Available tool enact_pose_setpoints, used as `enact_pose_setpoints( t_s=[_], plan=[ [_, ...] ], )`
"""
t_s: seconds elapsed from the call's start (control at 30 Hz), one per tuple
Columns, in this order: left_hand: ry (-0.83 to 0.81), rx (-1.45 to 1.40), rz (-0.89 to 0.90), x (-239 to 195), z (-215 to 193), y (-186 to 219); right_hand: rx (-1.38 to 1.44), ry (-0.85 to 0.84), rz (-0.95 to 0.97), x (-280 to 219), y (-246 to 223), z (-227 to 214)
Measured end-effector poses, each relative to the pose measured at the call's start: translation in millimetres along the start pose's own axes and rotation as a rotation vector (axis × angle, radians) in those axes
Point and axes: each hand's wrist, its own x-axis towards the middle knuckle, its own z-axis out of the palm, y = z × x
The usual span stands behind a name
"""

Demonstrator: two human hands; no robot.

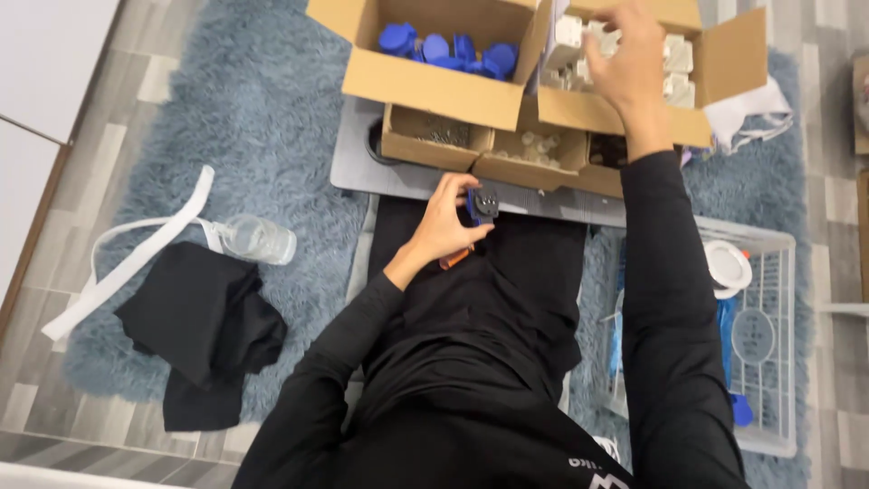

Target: Assembling small electrical components using a screwdriver.

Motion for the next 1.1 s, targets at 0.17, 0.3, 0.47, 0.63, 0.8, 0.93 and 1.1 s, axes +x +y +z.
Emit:
enact_pose_setpoints(
  t_s=[0.17,0.3,0.47,0.63,0.8,0.93,1.1],
  plan=[
    [0.019,-0.117,0.003,-9,-14,3,-0.247,-0.560,0.273,3,42,51],
    [0.049,-0.166,0.028,-14,-29,14,-0.443,-0.478,0.057,-20,91,98],
    [0.044,-0.344,-0.054,-23,-36,3,-0.536,-0.440,0.036,-24,105,115],
    [0.018,-0.494,-0.053,-23,-41,-6,-0.545,-0.475,0.010,-15,81,97],
    [0.030,-0.473,-0.046,-16,-62,-4,-0.547,-0.496,0.062,3,61,59],
    [0.033,-0.747,-0.173,-22,-72,-12,-0.113,-0.182,0.062,5,-5,-11],
    [0.048,-0.842,-0.202,-14,-69,9,0.196,-0.052,0.211,-35,-97,-58]
  ],
)
